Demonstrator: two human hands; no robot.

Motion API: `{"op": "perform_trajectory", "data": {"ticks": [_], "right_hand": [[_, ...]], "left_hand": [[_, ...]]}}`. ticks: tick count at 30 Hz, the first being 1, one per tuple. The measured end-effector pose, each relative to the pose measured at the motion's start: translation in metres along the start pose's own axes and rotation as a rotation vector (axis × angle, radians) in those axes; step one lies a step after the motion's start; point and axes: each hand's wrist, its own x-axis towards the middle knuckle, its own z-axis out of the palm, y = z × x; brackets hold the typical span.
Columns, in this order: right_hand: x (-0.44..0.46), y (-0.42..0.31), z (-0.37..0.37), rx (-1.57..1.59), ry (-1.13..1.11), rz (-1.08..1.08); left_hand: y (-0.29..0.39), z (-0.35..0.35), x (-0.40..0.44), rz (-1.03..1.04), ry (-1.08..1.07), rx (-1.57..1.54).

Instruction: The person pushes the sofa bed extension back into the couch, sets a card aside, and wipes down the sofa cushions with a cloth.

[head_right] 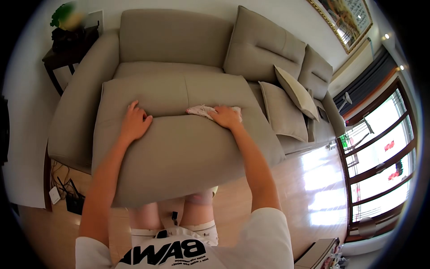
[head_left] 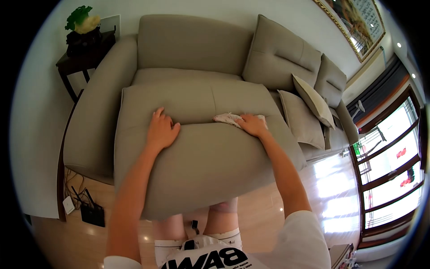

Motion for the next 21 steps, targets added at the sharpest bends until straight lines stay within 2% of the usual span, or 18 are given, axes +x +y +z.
{"op": "perform_trajectory", "data": {"ticks": [6,10,12,16,18,21], "right_hand": [[-0.043,-0.039,0.026,-0.02,-0.013,0.059],[-0.087,-0.063,0.037,-0.013,0.019,0.023],[-0.12,-0.066,0.033,0.043,0.05,-0.07],[-0.22,-0.056,0.024,0.237,0.175,-0.394],[-0.275,-0.055,0.029,0.226,0.315,-0.359],[-0.337,-0.054,0.023,0.126,0.319,-0.125]], "left_hand": [[-0.042,-0.014,0.04,0.101,-0.199,-0.008],[-0.056,-0.015,0.057,0.2,-0.218,0.054],[-0.056,-0.021,0.054,0.223,-0.236,0.092],[-0.053,-0.021,0.048,0.236,-0.184,0.093],[-0.056,-0.016,0.046,0.27,-0.157,0.118],[-0.027,-0.032,0.028,0.186,-0.289,0.232]]}}
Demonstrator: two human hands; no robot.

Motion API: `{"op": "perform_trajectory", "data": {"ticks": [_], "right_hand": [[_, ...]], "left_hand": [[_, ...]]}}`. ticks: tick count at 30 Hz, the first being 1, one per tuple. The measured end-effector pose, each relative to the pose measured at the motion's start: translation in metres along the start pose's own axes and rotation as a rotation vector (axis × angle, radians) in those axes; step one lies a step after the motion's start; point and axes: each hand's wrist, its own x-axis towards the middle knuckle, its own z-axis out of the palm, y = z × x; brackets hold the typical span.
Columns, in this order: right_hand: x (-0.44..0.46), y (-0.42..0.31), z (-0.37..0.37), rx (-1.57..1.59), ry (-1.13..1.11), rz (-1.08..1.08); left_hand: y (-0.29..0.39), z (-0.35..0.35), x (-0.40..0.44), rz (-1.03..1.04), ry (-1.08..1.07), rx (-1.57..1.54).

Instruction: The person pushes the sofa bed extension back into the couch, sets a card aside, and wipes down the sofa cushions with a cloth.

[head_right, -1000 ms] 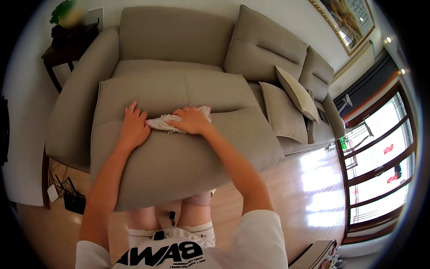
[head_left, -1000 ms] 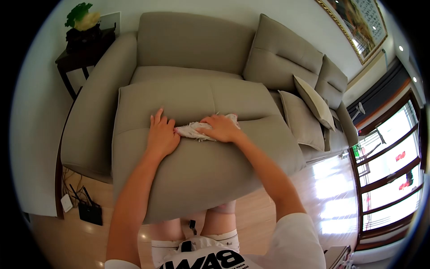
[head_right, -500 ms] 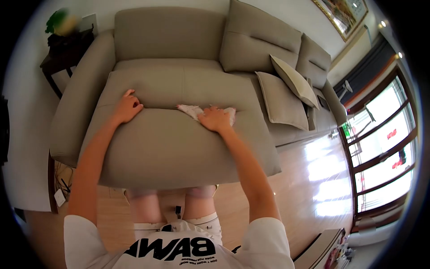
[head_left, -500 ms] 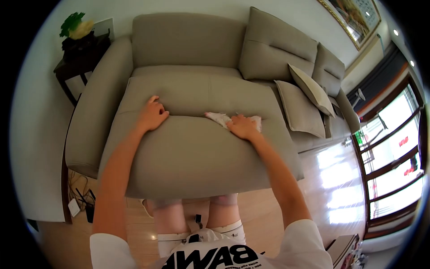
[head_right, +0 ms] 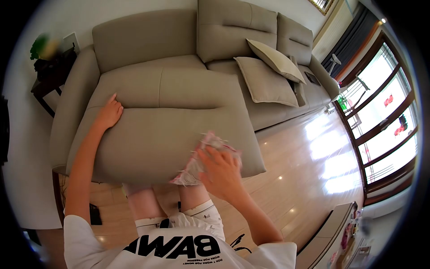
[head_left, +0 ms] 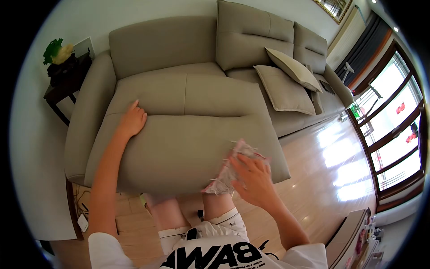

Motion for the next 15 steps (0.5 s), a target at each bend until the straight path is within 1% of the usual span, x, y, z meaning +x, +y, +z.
{"op": "perform_trajectory", "data": {"ticks": [3,5,6,7,8,9,10,12,14,15], "right_hand": [[-0.018,0.043,0.017,-0.117,0.113,0.17],[-0.001,0.065,0.033,-0.101,0.18,0.164],[0.017,0.076,0.039,-0.099,0.223,0.153],[0.037,0.078,0.046,-0.145,0.188,0.105],[0.06,0.07,0.053,-0.19,0.156,0.061],[0.084,0.052,0.056,-0.156,0.124,-0.021],[0.107,0.028,0.063,-0.12,0.09,-0.099],[0.146,-0.027,0.083,-0.175,0.031,-0.179],[0.182,-0.064,0.119,-0.091,0.088,-0.308],[0.194,-0.077,0.119,-0.065,0.013,-0.307]], "left_hand": [[0.067,-0.016,-0.041,-0.077,-0.022,0.068],[0.103,-0.02,-0.064,0.064,-0.006,0.018],[0.111,-0.015,-0.069,0.088,0.024,-0.024],[0.116,-0.009,-0.07,0.111,0.061,-0.066],[0.117,-0.005,-0.07,0.137,0.098,-0.106],[0.114,-0.004,-0.071,0.125,0.113,-0.176],[0.111,-0.004,-0.072,0.115,0.125,-0.246],[0.108,-0.003,-0.074,0.098,0.167,-0.406],[0.105,-0.002,-0.076,0.085,0.222,-0.582],[0.101,0.003,-0.074,0.051,0.242,-0.723]]}}
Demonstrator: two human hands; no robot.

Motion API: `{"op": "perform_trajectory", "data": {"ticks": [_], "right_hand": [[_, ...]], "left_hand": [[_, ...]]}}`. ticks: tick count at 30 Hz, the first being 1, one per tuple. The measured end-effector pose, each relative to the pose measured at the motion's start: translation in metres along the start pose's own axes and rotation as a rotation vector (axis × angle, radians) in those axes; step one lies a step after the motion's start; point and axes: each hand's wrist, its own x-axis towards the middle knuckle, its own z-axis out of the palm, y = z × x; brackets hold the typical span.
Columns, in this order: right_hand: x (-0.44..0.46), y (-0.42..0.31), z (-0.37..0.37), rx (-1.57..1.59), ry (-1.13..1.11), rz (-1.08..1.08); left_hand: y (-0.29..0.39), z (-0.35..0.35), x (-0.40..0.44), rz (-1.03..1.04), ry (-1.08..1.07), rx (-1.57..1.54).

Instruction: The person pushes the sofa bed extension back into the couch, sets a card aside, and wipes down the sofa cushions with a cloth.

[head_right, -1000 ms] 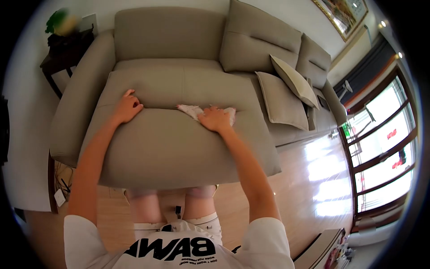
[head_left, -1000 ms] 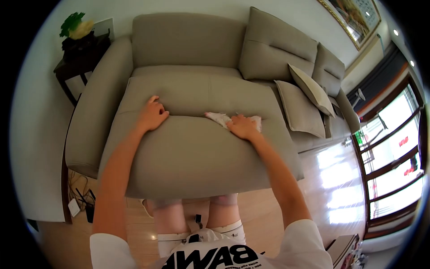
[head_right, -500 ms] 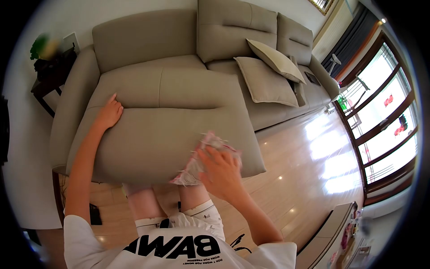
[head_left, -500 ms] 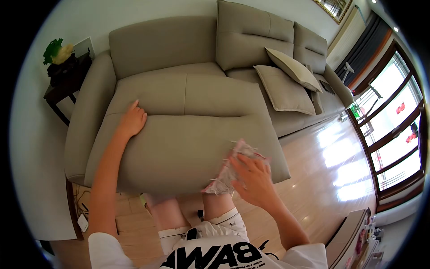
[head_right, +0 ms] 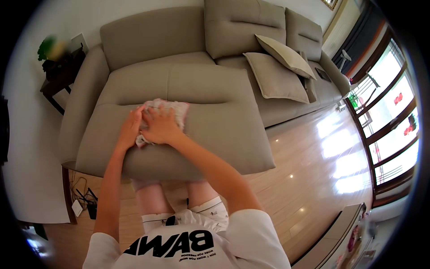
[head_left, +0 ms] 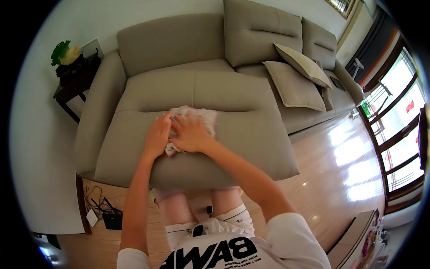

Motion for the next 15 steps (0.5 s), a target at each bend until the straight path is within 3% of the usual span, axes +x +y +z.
{"op": "perform_trajectory", "data": {"ticks": [2,5,12,15], "right_hand": [[0.02,-0.006,-0.012,0.07,-0.142,-0.001],[0.013,0.023,-0.022,0.077,-0.197,-0.033],[-0.102,0.217,-0.059,-0.03,-0.308,0.478],[-0.153,0.221,-0.057,0.042,-0.211,0.564]], "left_hand": [[-0.016,0.005,0.002,-0.081,0.074,-0.275],[-0.011,0.001,0.001,-0.051,0.01,-0.131],[0.009,0.008,-0.005,0.067,-0.022,0.341],[0.013,0.01,-0.012,0.083,0.001,0.376]]}}
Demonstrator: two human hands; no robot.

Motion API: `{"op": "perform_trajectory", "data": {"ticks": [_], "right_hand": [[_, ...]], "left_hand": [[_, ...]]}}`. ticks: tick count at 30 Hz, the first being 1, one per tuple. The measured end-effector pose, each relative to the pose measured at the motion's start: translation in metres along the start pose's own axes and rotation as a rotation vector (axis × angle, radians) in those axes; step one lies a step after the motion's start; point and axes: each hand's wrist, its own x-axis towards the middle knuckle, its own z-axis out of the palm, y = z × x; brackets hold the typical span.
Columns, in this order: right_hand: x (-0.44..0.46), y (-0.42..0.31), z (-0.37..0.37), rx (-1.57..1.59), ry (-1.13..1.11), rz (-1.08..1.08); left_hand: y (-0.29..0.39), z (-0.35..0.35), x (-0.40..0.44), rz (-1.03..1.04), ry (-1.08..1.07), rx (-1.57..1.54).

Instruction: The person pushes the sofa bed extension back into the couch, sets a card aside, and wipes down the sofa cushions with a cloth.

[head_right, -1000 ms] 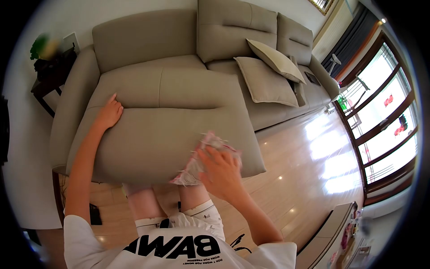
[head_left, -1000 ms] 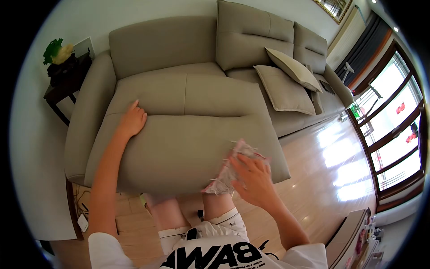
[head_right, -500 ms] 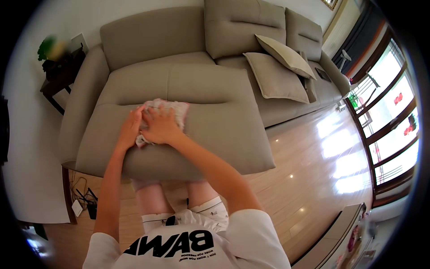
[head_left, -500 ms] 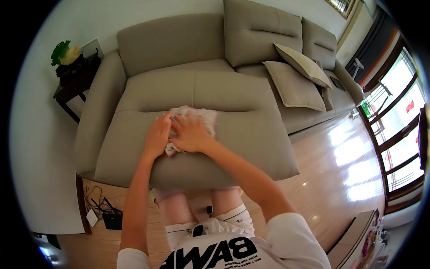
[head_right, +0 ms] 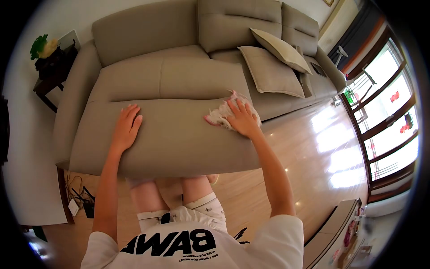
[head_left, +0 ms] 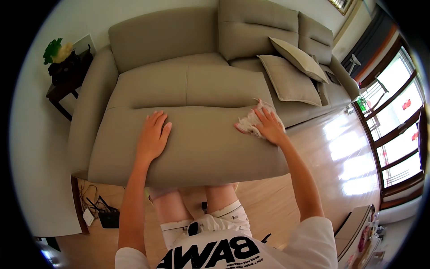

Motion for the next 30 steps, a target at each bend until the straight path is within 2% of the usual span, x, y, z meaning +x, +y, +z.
{"op": "perform_trajectory", "data": {"ticks": [3,5,7,10,15,18,23,25,27,30], "right_hand": [[-0.06,-0.027,0.012,-0.065,0.065,-0.12],[-0.101,-0.079,0.014,-0.078,0.14,-0.345],[-0.121,-0.141,0.008,-0.033,0.16,-0.437],[-0.092,-0.197,0.018,0.014,0.178,-0.487],[0.013,-0.261,0.047,0.113,0.185,-0.511],[0.052,-0.261,0.026,0.188,-0.015,-0.44],[0.065,-0.186,0.016,0.138,-0.025,-0.22],[0.054,-0.133,0.008,-0.049,0.001,-0.151],[0.032,-0.076,0.013,-0.06,0.148,-0.112],[-0.031,-0.039,0.004,-0.055,0.174,-0.108]], "left_hand": [[0.004,-0.006,-0.001,-0.016,0.02,-0.013],[0.006,-0.005,-0.001,-0.006,0.023,-0.02],[0.002,-0.002,0.0,-0.014,0.033,-0.048],[0.0,-0.002,0.004,-0.025,0.068,-0.186],[-0.004,-0.004,0.006,-0.119,0.113,-0.326],[-0.012,-0.001,0.008,-0.122,0.077,-0.265],[-0.002,-0.002,0.001,-0.161,0.095,-0.21],[0.002,-0.003,-0.001,-0.131,0.082,-0.199],[0.002,-0.002,-0.001,-0.09,0.083,-0.186],[-0.004,0.002,0.0,-0.014,0.102,-0.129]]}}
